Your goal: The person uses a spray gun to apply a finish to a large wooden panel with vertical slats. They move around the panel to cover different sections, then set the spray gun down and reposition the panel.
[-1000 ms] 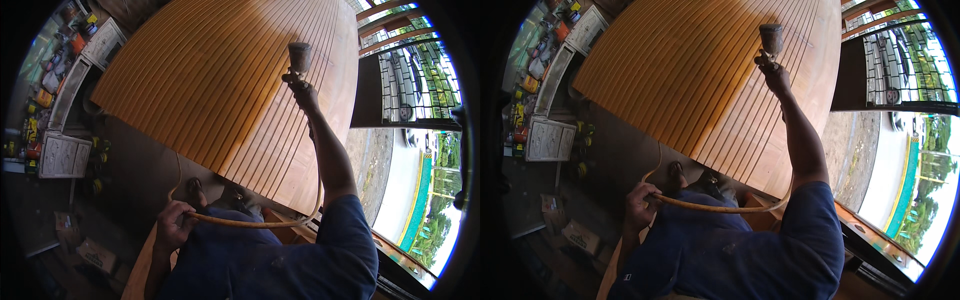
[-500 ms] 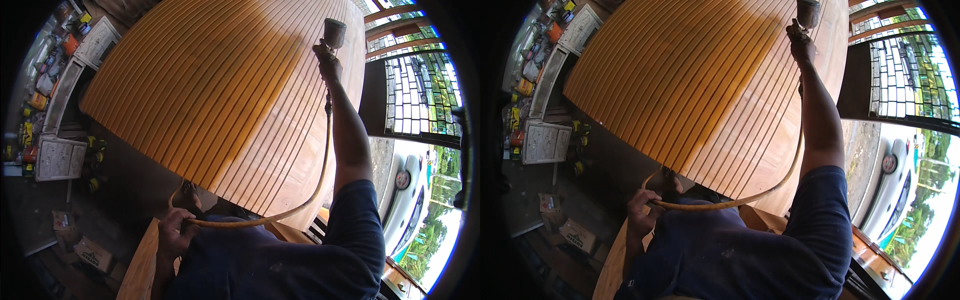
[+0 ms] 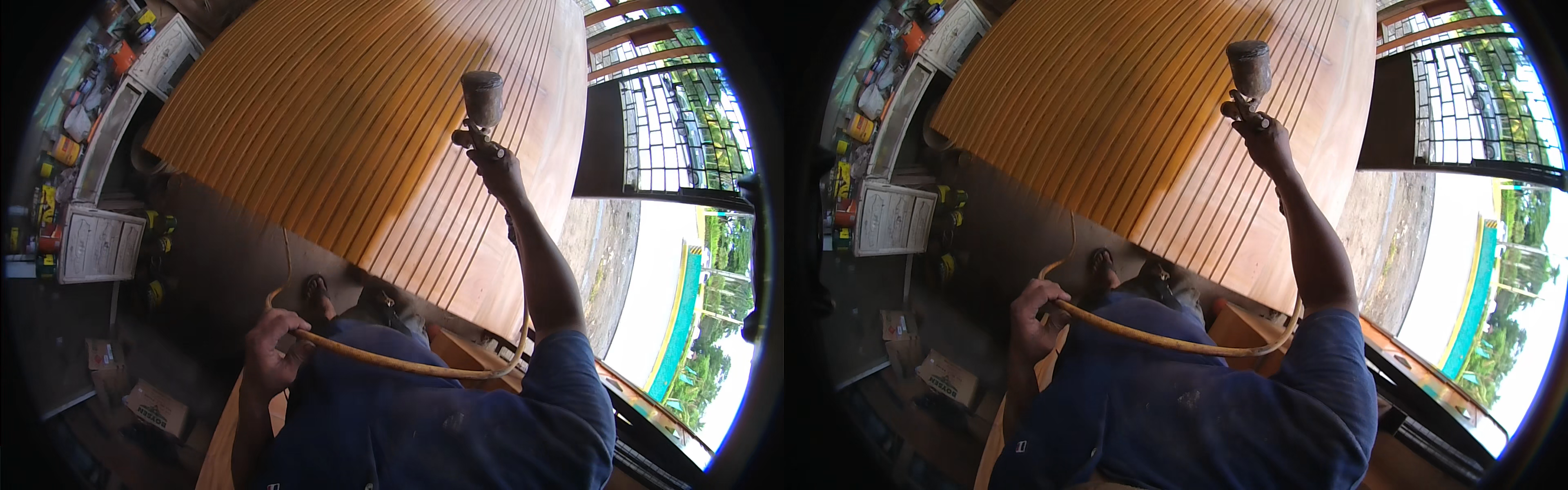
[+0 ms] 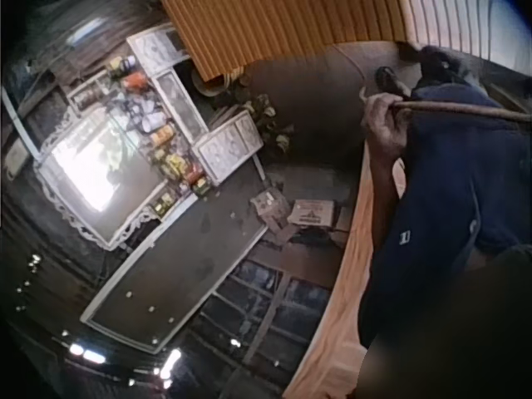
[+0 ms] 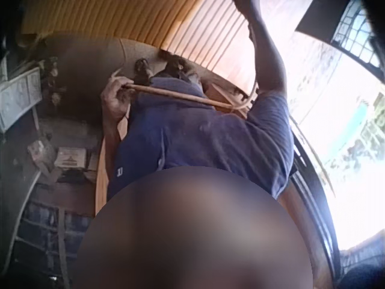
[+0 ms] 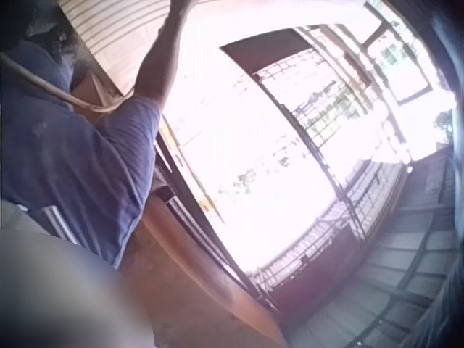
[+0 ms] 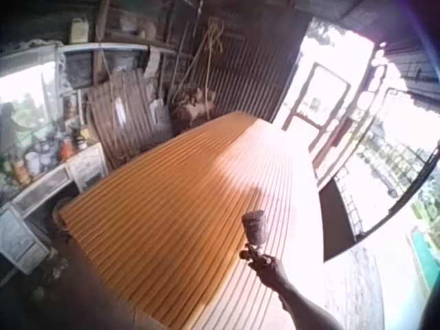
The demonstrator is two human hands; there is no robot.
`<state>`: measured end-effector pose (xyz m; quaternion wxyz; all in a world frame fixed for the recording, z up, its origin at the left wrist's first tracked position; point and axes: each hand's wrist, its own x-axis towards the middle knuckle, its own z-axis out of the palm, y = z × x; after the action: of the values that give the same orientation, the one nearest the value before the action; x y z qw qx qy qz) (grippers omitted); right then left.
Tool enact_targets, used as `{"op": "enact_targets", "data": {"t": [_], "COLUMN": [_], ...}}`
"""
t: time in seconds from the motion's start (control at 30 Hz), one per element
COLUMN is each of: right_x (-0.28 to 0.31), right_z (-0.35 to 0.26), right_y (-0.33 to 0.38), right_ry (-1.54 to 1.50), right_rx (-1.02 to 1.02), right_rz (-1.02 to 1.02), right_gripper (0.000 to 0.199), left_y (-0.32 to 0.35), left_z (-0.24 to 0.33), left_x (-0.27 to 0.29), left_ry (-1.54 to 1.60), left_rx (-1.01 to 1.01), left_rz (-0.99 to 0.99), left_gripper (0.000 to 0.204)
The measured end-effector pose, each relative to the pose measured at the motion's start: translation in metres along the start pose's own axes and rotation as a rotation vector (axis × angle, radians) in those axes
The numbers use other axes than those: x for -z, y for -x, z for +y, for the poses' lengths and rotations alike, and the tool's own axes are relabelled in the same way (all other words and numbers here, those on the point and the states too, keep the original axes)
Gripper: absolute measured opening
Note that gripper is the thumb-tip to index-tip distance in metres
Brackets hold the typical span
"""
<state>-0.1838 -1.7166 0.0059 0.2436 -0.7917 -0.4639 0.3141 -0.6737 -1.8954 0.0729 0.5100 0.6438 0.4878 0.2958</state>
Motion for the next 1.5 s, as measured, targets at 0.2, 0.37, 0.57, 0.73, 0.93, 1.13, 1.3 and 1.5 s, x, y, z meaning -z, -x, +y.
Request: {"op": "enact_targets", "data": {"t": [0.2, 0.37, 0.57, 0.73, 0.93, 1.13, 1.3, 1.5], "right_x": [-0.042, -0.066, -0.079, -0.079, -0.082, -0.071, -0.08, -0.075], "right_z": [0.001, -0.003, -0.008, -0.003, -0.004, -0.002, 0.0, 0.004], "right_y": [0.126, 0.215, 0.289, 0.284, 0.228, 0.23, 0.277, 0.312], "right_ry": [0.009, -0.044, -0.063, -0.05, -0.036, -0.022, -0.104, -0.161], "right_rx": [0.076, 0.1, 0.053, 0.137, 0.16, 0.113, 0.051, -0.086], "right_rz": [-0.049, -0.106, -0.196, -0.184, 0.244, 0.196, -0.018, -0.253], "right_gripper": [0.029, 0.026, 0.029, 0.028, 0.03, 0.031, 0.027, 0.024], "left_y": [0.041, 0.059, 0.066, 0.069, 0.07, 0.06, 0.06, 0.069], "left_z": [-0.003, -0.01, -0.015, -0.014, -0.009, -0.006, -0.008, -0.012], "left_x": [0.029, 0.038, 0.043, 0.04, 0.042, 0.046, 0.046, 0.046], "left_ry": [-0.046, -0.061, -0.061, -0.06, -0.052, -0.078, -0.061, -0.081], "left_rx": [-0.086, -0.153, -0.208, -0.192, -0.163, -0.243, -0.213, -0.18], "left_rz": [-0.05, -0.112, -0.17, -0.156, -0.13, -0.159, -0.176, -0.189], "left_gripper": [0.039, 0.049, 0.035, 0.037, 0.042, 0.048, 0.048, 0.046]}}
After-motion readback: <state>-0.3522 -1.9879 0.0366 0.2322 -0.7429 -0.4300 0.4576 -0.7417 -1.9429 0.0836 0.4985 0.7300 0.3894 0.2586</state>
